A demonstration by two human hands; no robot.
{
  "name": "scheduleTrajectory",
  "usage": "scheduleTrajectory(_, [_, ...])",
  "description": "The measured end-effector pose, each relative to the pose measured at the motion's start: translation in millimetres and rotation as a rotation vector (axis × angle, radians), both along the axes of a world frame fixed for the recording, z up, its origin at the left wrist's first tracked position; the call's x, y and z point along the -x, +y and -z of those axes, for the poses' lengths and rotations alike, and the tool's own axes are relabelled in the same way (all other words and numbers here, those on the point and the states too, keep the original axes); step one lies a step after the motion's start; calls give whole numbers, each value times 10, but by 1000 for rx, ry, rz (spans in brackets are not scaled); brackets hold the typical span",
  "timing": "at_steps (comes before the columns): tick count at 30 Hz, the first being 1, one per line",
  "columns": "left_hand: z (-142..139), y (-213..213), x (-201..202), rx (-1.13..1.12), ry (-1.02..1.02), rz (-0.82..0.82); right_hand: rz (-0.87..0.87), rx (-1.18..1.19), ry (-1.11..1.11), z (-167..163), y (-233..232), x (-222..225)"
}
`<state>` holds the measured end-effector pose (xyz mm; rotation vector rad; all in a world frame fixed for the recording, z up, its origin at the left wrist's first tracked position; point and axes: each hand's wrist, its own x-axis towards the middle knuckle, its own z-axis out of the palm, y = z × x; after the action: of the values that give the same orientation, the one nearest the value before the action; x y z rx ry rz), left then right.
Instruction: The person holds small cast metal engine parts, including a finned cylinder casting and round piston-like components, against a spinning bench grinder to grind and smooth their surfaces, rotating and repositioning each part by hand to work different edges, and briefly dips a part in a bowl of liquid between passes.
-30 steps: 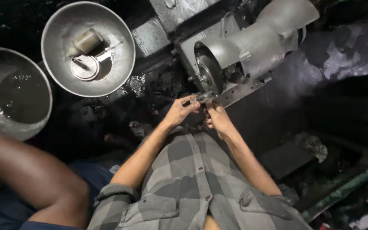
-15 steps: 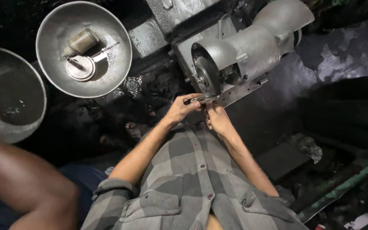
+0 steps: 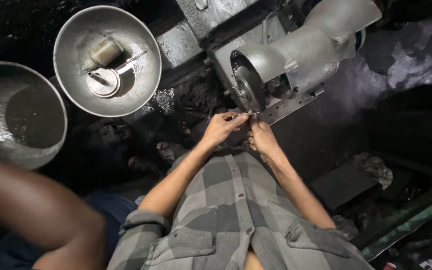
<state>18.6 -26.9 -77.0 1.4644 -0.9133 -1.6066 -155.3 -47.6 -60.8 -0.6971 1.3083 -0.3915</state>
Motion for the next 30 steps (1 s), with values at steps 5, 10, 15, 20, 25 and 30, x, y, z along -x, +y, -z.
scheduleTrajectory(5, [-74, -47, 23, -17, 20, -11, 40, -5, -6, -60, -26, -18])
scheduleTrajectory(10, [-43, -98, 136, 50, -48, -18, 60, 66, 0, -95, -83, 86])
scheduleTrajectory(15, [-80, -35, 307, 171, -55, -19, 47, 115, -148, -173, -35, 449])
scheduleTrajectory(20, [-211, 204, 453, 242, 279, 5, -65, 70, -283, -193, 101, 830])
scheduleTrajectory(25, [-125, 480, 657, 227, 423, 5, -33, -148, -551, -139, 224, 1121])
scheduleTrajectory(30, [105, 646, 911, 358, 371, -124, -147, -138, -619, -237, 203, 1183])
